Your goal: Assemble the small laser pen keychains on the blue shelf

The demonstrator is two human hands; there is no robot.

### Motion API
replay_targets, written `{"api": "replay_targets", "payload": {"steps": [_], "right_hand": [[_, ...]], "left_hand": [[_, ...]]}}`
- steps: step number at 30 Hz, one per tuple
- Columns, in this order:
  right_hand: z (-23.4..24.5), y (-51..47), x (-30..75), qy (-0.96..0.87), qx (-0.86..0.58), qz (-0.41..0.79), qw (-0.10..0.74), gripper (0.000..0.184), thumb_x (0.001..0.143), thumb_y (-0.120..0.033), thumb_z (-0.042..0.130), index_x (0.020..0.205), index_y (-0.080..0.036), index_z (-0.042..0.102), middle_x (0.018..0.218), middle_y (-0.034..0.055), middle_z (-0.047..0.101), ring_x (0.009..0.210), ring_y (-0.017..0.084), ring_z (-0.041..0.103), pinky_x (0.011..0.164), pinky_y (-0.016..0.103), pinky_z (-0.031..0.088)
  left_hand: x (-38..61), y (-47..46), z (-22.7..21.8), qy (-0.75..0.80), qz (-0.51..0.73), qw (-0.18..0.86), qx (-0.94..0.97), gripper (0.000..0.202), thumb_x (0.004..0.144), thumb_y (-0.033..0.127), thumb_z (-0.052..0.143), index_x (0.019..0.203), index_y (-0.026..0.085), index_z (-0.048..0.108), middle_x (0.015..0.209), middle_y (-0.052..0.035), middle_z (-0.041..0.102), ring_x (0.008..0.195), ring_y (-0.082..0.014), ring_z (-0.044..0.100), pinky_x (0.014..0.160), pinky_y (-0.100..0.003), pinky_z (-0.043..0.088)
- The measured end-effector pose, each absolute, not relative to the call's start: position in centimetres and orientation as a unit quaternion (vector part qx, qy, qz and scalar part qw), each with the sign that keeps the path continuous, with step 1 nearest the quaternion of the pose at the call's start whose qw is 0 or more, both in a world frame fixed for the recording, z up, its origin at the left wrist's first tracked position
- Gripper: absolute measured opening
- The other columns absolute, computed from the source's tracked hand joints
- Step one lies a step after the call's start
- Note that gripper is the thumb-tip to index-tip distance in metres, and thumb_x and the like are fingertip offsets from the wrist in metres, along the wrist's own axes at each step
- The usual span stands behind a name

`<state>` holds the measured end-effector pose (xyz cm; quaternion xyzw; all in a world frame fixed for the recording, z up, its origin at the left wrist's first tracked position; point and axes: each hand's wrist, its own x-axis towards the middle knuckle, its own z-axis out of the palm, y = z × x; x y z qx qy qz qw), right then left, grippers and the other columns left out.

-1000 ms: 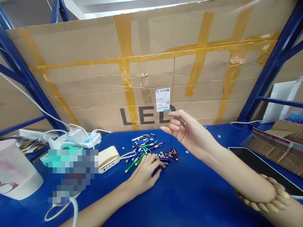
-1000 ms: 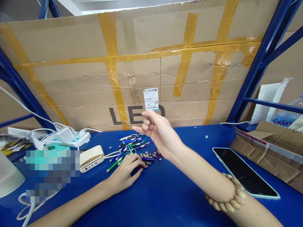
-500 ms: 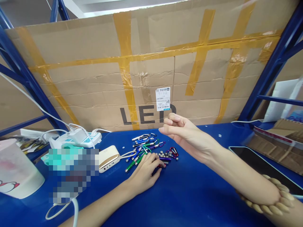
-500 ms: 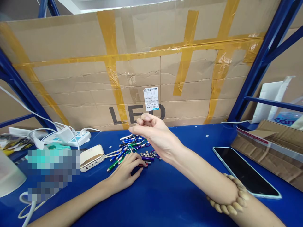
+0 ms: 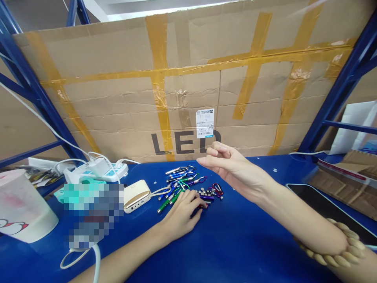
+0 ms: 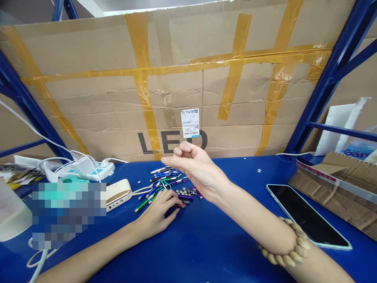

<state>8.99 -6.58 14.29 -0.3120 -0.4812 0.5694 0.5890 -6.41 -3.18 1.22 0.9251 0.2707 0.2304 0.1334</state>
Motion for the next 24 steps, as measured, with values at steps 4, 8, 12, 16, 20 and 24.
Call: {"api": "replay_targets", "payload": {"steps": [4, 8, 12, 16, 20, 24], "right_hand": [[14.2, -6.8, 8.8, -0.482, -0.321, 0.570, 0.583, 0.049, 0.056, -0.011, 0.072, 0.061, -0.020, 0.024, 0.062, -0.0089, 0.031, 0.055, 0.004, 0.033, 0.059, 0.020, 0.036], [14.1, -7.3, 8.6, -0.476, -0.328, 0.575, 0.580, 0.050, 0.056, -0.012, 0.073, 0.060, -0.020, 0.025, 0.062, -0.0086, 0.032, 0.055, 0.004, 0.033, 0.060, 0.021, 0.037], [13.3, -7.6, 8.4, -0.486, -0.336, 0.574, 0.567, 0.045, 0.056, -0.013, 0.073, 0.061, -0.019, 0.028, 0.065, -0.0080, 0.035, 0.058, 0.005, 0.036, 0.058, 0.020, 0.035], [11.0, -7.3, 8.6, -0.510, -0.368, 0.564, 0.534, 0.044, 0.053, -0.012, 0.073, 0.063, -0.020, 0.031, 0.065, -0.0080, 0.036, 0.058, 0.005, 0.034, 0.055, 0.020, 0.032], [7.5, -6.1, 9.9, -0.505, -0.413, 0.540, 0.532, 0.041, 0.052, -0.012, 0.069, 0.062, -0.019, 0.031, 0.064, -0.0080, 0.034, 0.056, 0.005, 0.029, 0.053, 0.019, 0.028], [5.1, -5.2, 11.7, -0.468, -0.453, 0.521, 0.552, 0.037, 0.049, -0.014, 0.068, 0.060, -0.019, 0.033, 0.066, -0.0063, 0.039, 0.059, 0.007, 0.035, 0.056, 0.020, 0.032]], "left_hand": [[-6.4, -3.2, 1.2, 0.263, 0.234, 0.125, 0.928, 0.019, 0.083, 0.010, 0.044, 0.095, 0.020, 0.055, 0.095, -0.0036, 0.054, 0.090, -0.0168, 0.048, 0.079, -0.032, 0.038], [-6.5, -3.2, 1.2, 0.255, 0.244, 0.111, 0.929, 0.018, 0.084, 0.011, 0.043, 0.094, 0.020, 0.055, 0.094, -0.0045, 0.055, 0.087, -0.0175, 0.049, 0.076, -0.031, 0.038], [-6.6, -3.5, 1.5, 0.258, 0.299, 0.119, 0.911, 0.016, 0.087, 0.021, 0.043, 0.101, 0.020, 0.052, 0.094, -0.0054, 0.057, 0.086, -0.0187, 0.050, 0.076, -0.033, 0.040], [-6.5, -4.1, 1.6, 0.284, 0.377, 0.150, 0.869, 0.024, 0.089, 0.025, 0.038, 0.111, 0.019, 0.045, 0.092, -0.0058, 0.056, 0.084, -0.0186, 0.050, 0.077, -0.034, 0.041], [-6.2, -4.5, 1.5, 0.299, 0.364, 0.137, 0.872, 0.024, 0.087, 0.021, 0.042, 0.110, 0.019, 0.047, 0.092, -0.0053, 0.056, 0.085, -0.0187, 0.050, 0.077, -0.034, 0.040], [-6.0, -4.3, 1.4, 0.332, 0.372, 0.154, 0.853, 0.023, 0.084, 0.017, 0.043, 0.106, 0.020, 0.048, 0.092, -0.0048, 0.056, 0.087, -0.0187, 0.051, 0.078, -0.034, 0.040]]}}
